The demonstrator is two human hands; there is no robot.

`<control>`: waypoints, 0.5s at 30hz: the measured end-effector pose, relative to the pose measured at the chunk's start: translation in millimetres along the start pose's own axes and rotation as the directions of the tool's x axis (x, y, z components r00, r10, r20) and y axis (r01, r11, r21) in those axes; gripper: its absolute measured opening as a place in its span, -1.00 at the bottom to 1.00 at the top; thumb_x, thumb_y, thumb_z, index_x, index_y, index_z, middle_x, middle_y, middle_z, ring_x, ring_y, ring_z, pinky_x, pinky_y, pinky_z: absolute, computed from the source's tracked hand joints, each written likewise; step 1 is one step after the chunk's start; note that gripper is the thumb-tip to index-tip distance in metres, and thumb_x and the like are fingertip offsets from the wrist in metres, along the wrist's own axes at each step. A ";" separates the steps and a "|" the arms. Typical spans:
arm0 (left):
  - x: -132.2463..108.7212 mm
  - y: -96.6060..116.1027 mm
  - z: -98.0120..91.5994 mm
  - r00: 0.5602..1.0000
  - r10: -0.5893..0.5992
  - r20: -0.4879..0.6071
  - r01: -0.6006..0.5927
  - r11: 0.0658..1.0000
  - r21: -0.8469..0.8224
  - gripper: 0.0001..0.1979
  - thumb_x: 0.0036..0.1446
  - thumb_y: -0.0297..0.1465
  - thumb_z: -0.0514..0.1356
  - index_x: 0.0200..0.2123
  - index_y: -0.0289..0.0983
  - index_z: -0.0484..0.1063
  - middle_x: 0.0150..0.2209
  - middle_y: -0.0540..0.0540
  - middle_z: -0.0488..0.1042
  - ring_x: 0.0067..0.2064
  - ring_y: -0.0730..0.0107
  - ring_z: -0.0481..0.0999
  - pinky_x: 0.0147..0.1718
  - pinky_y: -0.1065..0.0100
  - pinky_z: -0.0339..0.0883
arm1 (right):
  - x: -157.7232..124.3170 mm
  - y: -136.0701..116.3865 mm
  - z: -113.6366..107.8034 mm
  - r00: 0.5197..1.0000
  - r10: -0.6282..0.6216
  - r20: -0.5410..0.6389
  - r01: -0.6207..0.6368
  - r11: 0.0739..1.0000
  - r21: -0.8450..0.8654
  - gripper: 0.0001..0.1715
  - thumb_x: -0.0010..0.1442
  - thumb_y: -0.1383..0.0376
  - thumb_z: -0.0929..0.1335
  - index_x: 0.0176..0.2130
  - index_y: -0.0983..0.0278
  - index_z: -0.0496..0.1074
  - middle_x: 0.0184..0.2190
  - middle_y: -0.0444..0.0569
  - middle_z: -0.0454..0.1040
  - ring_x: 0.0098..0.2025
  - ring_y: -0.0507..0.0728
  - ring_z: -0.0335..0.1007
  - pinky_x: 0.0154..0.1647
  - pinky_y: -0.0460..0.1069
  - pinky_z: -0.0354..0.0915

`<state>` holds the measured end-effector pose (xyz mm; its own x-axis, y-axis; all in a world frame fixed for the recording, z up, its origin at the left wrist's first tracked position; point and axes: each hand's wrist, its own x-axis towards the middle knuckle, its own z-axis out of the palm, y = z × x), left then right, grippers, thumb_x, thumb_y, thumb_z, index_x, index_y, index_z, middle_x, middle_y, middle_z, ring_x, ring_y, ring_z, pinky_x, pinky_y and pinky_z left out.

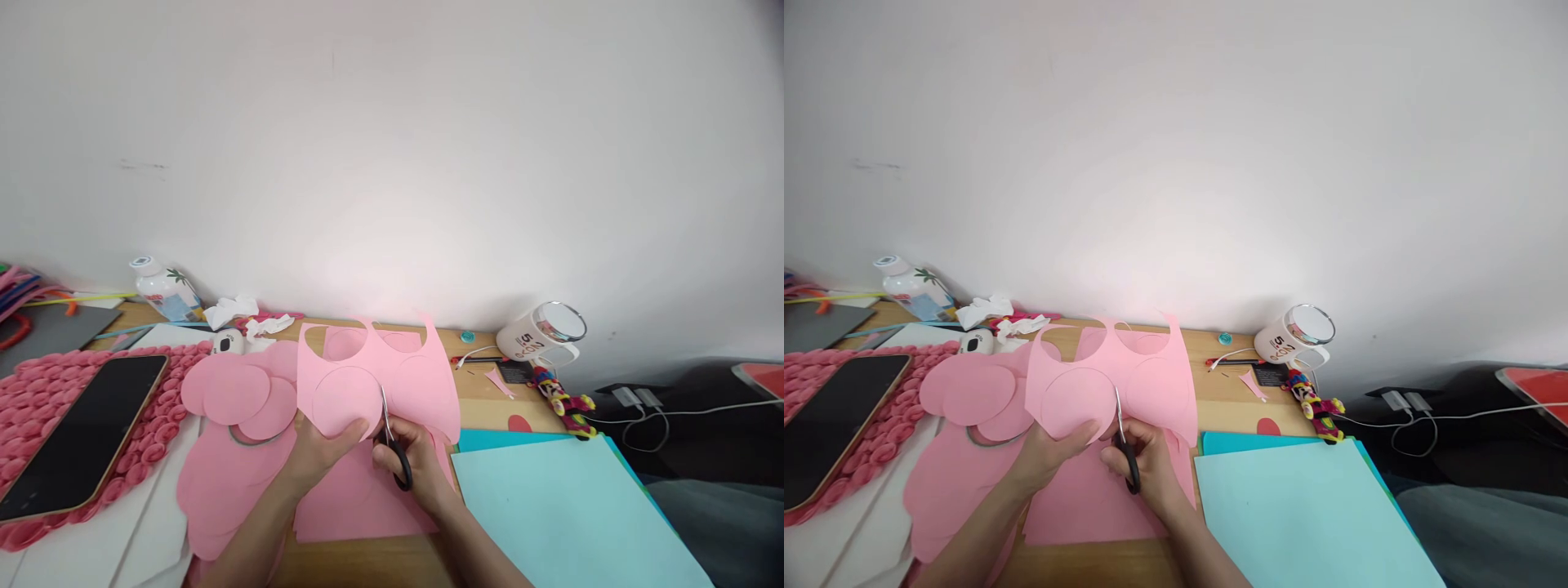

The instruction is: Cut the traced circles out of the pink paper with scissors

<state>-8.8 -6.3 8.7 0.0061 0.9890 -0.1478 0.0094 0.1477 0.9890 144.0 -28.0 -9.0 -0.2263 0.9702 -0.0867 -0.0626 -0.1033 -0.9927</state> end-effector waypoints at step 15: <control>-0.2 -2.4 1.7 0.999 0.004 -0.034 -0.005 1.000 -0.030 -0.69 -0.18 -0.20 0.31 -0.37 -0.26 0.43 -0.52 -0.07 0.49 -0.31 0.14 0.53 -0.38 0.18 0.46 | -1.3 -1.0 4.8 1.000 0.017 -0.013 -0.017 1.000 -0.015 -0.69 -0.02 0.06 0.37 -0.52 0.23 0.32 -0.69 -0.21 0.20 -0.61 0.01 0.06 -0.59 -0.09 0.07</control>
<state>-7.1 -6.8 6.4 -0.0278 0.9893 -0.1435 -0.0204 0.1430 0.9895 139.8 -30.2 -7.6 -0.2144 0.9712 -0.1042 -0.0443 -0.1163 -0.9922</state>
